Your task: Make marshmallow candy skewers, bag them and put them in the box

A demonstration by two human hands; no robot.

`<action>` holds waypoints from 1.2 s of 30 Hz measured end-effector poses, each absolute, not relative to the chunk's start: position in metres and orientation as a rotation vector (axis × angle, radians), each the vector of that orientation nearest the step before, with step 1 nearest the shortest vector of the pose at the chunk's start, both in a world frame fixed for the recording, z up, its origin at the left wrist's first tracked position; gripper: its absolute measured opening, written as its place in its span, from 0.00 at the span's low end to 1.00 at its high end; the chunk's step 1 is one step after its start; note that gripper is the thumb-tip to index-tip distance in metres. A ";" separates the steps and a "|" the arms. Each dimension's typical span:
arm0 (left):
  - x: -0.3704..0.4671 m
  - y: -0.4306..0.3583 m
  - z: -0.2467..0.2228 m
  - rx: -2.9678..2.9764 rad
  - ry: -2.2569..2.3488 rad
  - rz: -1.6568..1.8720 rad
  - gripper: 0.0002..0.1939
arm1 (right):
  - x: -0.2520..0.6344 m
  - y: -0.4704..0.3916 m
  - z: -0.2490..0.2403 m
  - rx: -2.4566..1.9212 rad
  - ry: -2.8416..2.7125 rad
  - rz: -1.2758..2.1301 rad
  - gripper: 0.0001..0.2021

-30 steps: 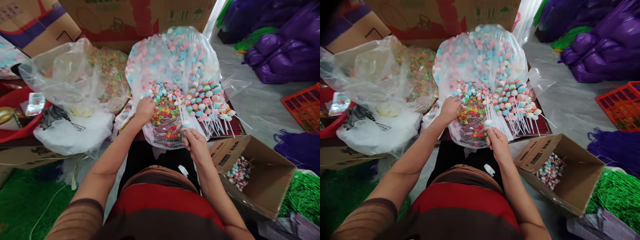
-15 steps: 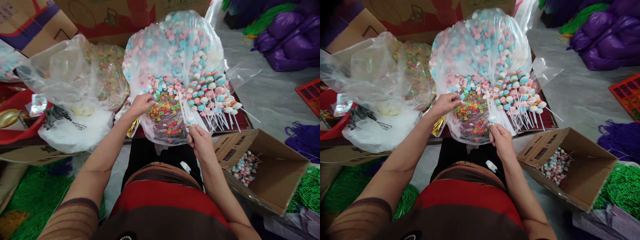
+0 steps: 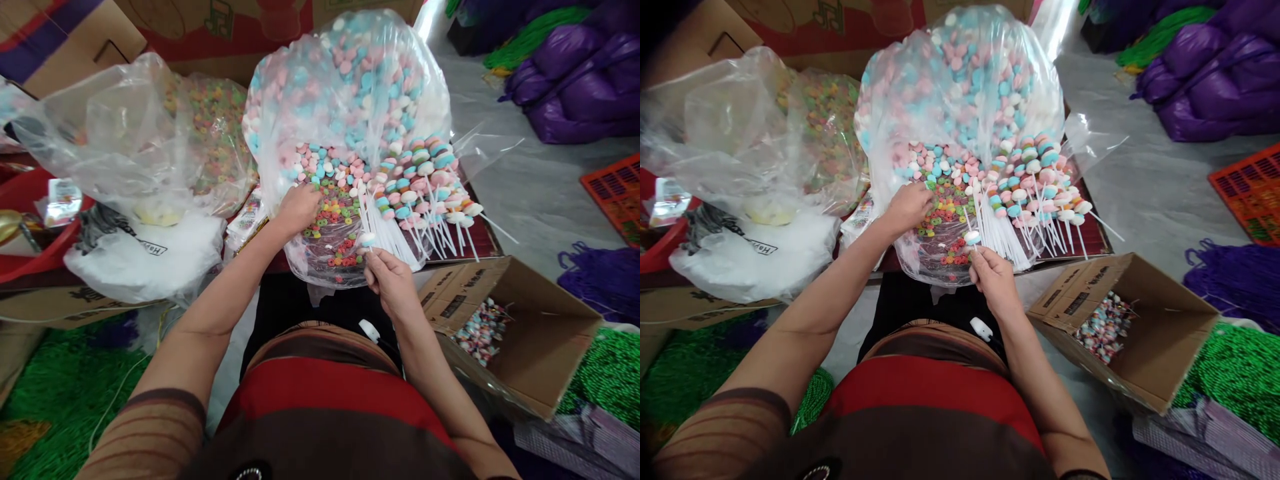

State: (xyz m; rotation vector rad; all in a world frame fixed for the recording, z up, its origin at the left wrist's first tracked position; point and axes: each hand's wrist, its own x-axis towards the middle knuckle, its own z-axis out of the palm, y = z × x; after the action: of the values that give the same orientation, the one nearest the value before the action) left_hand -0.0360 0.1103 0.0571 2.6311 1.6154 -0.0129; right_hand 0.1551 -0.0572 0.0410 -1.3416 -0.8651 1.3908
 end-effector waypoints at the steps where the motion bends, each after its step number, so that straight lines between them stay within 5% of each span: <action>1: -0.036 0.110 0.057 2.620 1.623 -0.015 0.14 | 0.155 -0.057 0.041 -1.346 -0.873 1.396 0.21; 6: -0.040 0.107 0.060 2.523 1.607 0.125 0.12 | 0.156 -0.057 0.041 -1.350 -0.878 1.378 0.20; 12: -0.050 0.086 0.058 1.755 1.363 0.825 0.03 | 0.154 -0.058 0.044 -1.358 -0.962 1.407 0.24; 19: -0.031 0.049 0.048 1.086 1.052 1.138 0.17 | 0.140 -0.056 0.046 -1.339 -1.114 1.383 0.26; 32: -0.011 0.009 0.042 1.663 1.122 1.140 0.03 | 0.144 -0.060 0.049 -1.405 -1.045 1.426 0.23; 36: -0.013 0.005 0.043 1.747 1.011 1.049 0.08 | 0.148 -0.058 0.045 -1.325 -0.887 1.449 0.23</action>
State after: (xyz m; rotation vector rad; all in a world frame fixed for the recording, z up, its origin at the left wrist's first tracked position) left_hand -0.0133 0.0053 0.0429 1.7466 1.0109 1.0495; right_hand 0.1485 -0.0576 0.0454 -1.3249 -0.8870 1.4491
